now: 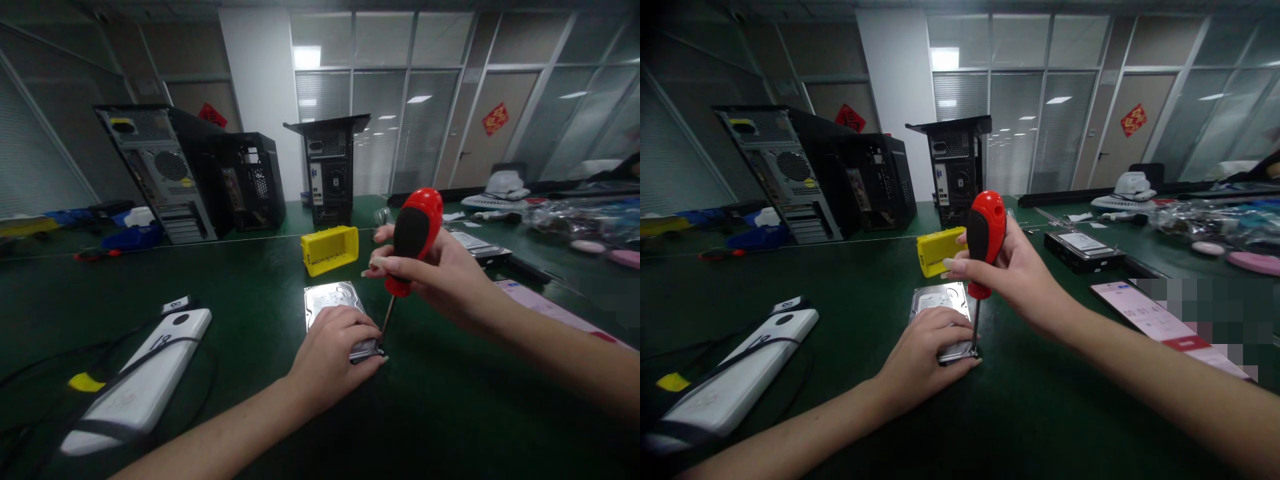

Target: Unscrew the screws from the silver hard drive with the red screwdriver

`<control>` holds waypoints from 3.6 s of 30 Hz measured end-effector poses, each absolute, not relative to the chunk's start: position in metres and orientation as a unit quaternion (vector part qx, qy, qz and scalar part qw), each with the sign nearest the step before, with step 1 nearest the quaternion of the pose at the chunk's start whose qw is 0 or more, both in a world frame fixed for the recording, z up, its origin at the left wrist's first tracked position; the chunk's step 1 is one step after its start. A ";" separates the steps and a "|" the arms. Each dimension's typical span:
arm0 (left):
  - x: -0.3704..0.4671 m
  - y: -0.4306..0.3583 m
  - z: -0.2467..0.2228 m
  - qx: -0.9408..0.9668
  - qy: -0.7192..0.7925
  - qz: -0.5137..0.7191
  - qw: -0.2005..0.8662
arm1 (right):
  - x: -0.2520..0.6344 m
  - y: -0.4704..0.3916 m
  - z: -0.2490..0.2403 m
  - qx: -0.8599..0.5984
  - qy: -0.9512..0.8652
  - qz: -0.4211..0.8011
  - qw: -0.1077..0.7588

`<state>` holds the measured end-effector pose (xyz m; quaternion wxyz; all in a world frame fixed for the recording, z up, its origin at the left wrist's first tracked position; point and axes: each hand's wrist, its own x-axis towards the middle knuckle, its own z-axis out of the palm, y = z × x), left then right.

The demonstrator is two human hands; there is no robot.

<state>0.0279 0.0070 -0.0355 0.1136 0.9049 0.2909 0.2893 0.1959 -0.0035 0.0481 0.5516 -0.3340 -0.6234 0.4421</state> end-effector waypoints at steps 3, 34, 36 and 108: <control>0.027 0.006 -0.034 0.907 0.291 0.281 0.115 | 0.194 -0.004 0.053 -0.312 -0.629 0.467 0.538; 0.027 0.006 -0.034 0.895 0.323 0.281 0.127 | 0.213 -0.014 0.008 -0.630 -0.773 -0.057 0.046; 0.027 0.006 -0.035 0.899 0.315 0.277 0.123 | 0.209 -0.013 0.004 -0.614 -0.781 -0.111 0.012; 0.027 0.007 -0.038 0.912 0.299 0.260 0.107 | 0.230 -0.019 -0.013 -0.312 -0.933 -0.058 0.169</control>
